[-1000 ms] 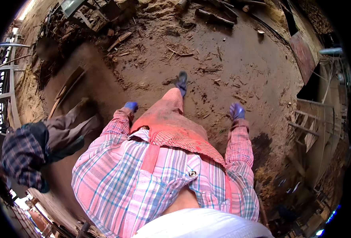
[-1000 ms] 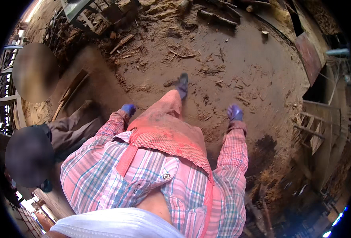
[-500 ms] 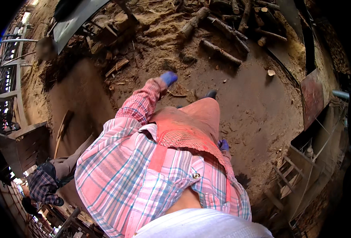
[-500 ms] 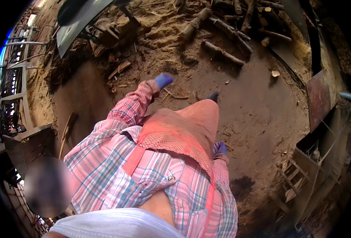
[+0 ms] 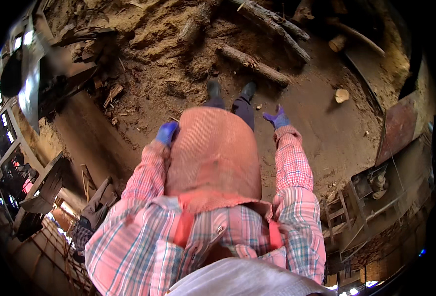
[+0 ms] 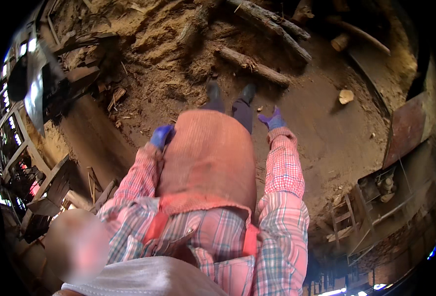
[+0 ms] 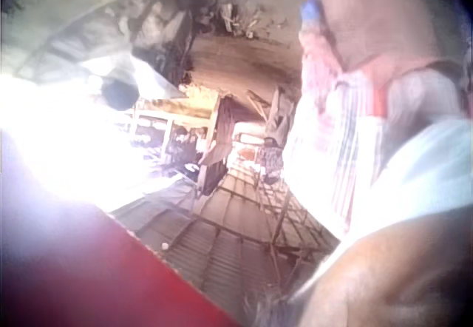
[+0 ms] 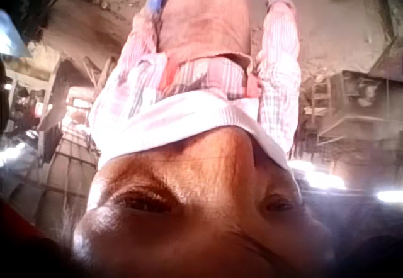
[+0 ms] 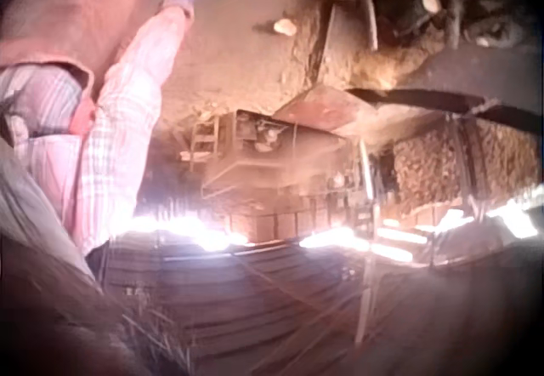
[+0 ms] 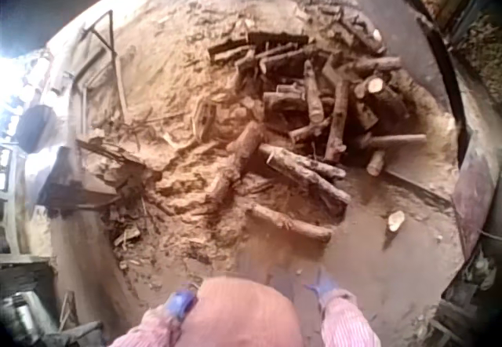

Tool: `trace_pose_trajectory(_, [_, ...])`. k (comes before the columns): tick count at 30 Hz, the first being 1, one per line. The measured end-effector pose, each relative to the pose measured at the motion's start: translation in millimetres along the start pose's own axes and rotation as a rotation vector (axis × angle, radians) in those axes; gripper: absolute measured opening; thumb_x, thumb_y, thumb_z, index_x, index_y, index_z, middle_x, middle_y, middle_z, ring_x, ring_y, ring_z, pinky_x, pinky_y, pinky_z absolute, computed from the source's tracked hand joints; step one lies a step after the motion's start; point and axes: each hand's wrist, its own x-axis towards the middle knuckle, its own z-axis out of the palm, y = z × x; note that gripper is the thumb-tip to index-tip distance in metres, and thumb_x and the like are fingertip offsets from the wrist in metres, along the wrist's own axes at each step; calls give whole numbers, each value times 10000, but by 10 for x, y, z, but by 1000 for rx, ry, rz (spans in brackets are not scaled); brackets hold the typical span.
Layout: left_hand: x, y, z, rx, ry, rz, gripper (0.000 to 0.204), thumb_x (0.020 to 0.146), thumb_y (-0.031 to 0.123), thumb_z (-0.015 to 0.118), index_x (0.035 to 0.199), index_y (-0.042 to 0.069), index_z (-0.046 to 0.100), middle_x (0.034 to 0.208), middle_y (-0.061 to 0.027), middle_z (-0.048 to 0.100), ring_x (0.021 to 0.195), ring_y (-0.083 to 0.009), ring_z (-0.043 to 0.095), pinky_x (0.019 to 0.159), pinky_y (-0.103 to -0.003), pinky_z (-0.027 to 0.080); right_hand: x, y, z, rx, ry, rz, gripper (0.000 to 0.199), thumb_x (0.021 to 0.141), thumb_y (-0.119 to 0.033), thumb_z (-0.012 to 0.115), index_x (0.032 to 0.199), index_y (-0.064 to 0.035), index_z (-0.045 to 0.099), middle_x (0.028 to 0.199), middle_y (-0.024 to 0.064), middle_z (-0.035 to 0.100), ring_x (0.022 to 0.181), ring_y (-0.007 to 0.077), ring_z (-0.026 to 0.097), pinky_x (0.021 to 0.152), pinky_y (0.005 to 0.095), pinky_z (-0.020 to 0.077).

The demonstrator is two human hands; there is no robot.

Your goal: The person uses a hammer to break apart a large wooden structure, then picks up pieces of wood and feeds them into a wood chipper machine.

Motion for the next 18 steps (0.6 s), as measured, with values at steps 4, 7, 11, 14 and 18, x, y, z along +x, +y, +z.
trace_pose_trajectory(4, [420,-313,-73,-96,276,-433,202,850,282,523,807,104,611,686,2,569,594,-84,505,495,-246,379,1493,-671,-200,-464,-30,-180,1117,589,-517,770,1402,-23,185,1403,201,308,1295,322,317,1076,379,264])
trace_pose_trajectory(7, [797,-665,-302,315,22,-324,213,823,251,563,917,69,623,791,-55,620,653,-174,570,534,-307,436,2507,-993,-50,-815,-54,-169,1152,597,-516,754,1440,-142,63,1461,119,220,1313,275,294,1063,423,260])
trace_pose_trajectory(11, [1220,-569,-27,775,-150,406,286,778,230,590,984,33,616,895,-145,625,757,-331,591,633,-401,478,3405,-847,183,-797,-32,-397,1023,586,-461,763,1403,-166,222,1323,155,428,1180,317,462,959,406,395])
trace_pose_trajectory(14, [1145,-607,79,726,-97,492,316,793,237,576,1040,43,611,934,-126,628,781,-297,601,657,-372,485,3488,-1136,221,-907,-184,-217,1003,555,-433,784,1375,-147,283,1315,175,436,1166,331,470,947,402,406])
trace_pose_trajectory(18, [928,-473,-194,201,160,-351,296,867,295,508,1043,85,619,887,-12,617,733,-102,536,599,-254,434,2975,-993,151,-637,-328,-284,877,558,-413,793,1267,-58,418,1156,213,544,1046,343,541,896,423,435])
